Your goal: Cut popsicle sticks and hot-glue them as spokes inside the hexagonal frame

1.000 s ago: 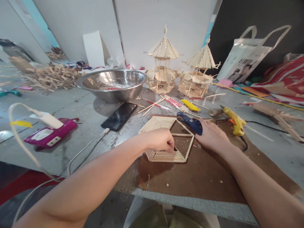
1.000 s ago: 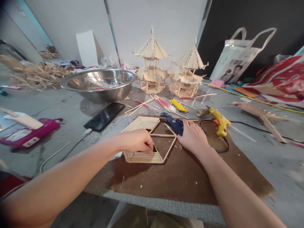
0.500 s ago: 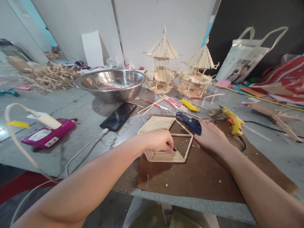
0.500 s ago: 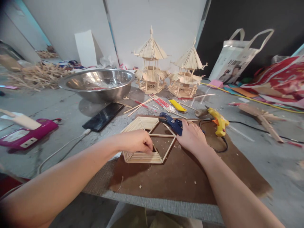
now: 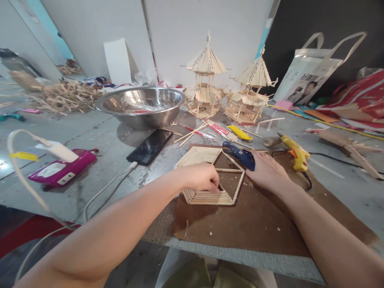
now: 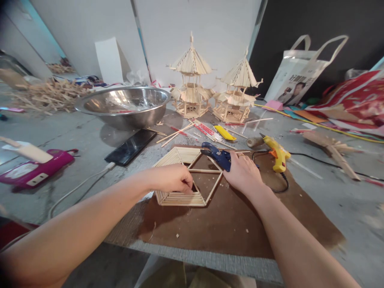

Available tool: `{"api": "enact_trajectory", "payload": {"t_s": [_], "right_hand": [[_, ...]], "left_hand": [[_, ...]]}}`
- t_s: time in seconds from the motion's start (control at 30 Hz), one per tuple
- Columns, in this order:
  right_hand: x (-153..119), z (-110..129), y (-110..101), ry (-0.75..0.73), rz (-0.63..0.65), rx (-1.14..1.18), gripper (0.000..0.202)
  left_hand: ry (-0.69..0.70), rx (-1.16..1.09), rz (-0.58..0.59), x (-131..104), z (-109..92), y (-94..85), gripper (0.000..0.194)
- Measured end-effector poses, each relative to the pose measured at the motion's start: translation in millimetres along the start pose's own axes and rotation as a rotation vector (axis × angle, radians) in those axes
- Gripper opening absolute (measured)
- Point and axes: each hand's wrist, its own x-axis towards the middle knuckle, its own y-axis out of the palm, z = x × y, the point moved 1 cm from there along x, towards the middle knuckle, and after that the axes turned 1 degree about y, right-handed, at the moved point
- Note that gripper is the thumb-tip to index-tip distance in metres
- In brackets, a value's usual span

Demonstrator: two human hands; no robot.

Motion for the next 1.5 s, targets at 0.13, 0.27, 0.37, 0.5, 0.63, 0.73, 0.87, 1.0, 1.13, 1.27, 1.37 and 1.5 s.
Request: {"api": "enact_trajectory", "payload": {"t_s": [0.13, 0.27, 0.37, 0.5, 0.63, 0.73, 0.87, 1.0, 1.13, 1.27, 1.37, 1.5], "right_hand": [[0.3, 0.3, 0.5, -0.007, -0.005, 0.000, 0.048], [0.5, 0.6, 0.5, 0.000, -0.002, -0.003, 0.048], [0.1, 0.9, -0.6, 0.008, 0.014, -0.007, 0.047], [-1.0, 1.9, -2.5, -0.011, -0.004, -0.006, 0.045], [-1.5, 2.2, -2.8, -0.012, -0.016, -0.002, 0.045], [-1.0, 1.4, -3.0, -0.014, -0.079, 0.023, 0.049], [-1.3, 1.7, -4.9, -0.061, -0.240, 0.058, 0.054], [-4.4, 5.2, -7.5, -0.182, -0.340, 0.083, 0.056], [-8.5, 8.9, -9.8, -0.223, -0.353, 0.124, 0.055], [-11.0, 11.7, -11.4, -0.234, -0.308, 0.120, 0.054], [-11.5, 12.8, -12.3, -0.235, -0.302, 0.108, 0.052], [-11.5, 13.7, -12.6, -0.229, -0.294, 0.099, 0.051]], "left_hand": [[-0.002, -0.013, -0.006, 0.1, 0.4, 0.4, 0.014], [0.004, -0.014, -0.006, 0.8, 0.7, 0.5, 0.014], [-0.001, -0.016, -0.002, 1.1, 0.0, 0.4, 0.014], [-0.002, 0.000, -0.008, 1.2, -0.4, 0.7, 0.014], [0.024, 0.042, -0.003, -0.1, 0.5, -0.7, 0.015], [-0.006, -0.033, -0.064, -1.6, 2.3, -4.4, 0.016], [-0.041, -0.334, -0.284, -0.8, 7.1, -8.2, 0.023], [0.013, -0.531, -0.438, 4.0, 12.2, -6.0, 0.028], [0.071, -0.586, -0.512, 7.0, 14.1, -3.3, 0.027], [0.069, -0.575, -0.543, 6.8, 14.4, -2.9, 0.024], [0.054, -0.559, -0.534, 6.5, 13.5, -2.5, 0.027], [0.071, -0.566, -0.528, 7.1, 11.9, -1.7, 0.026]]}}
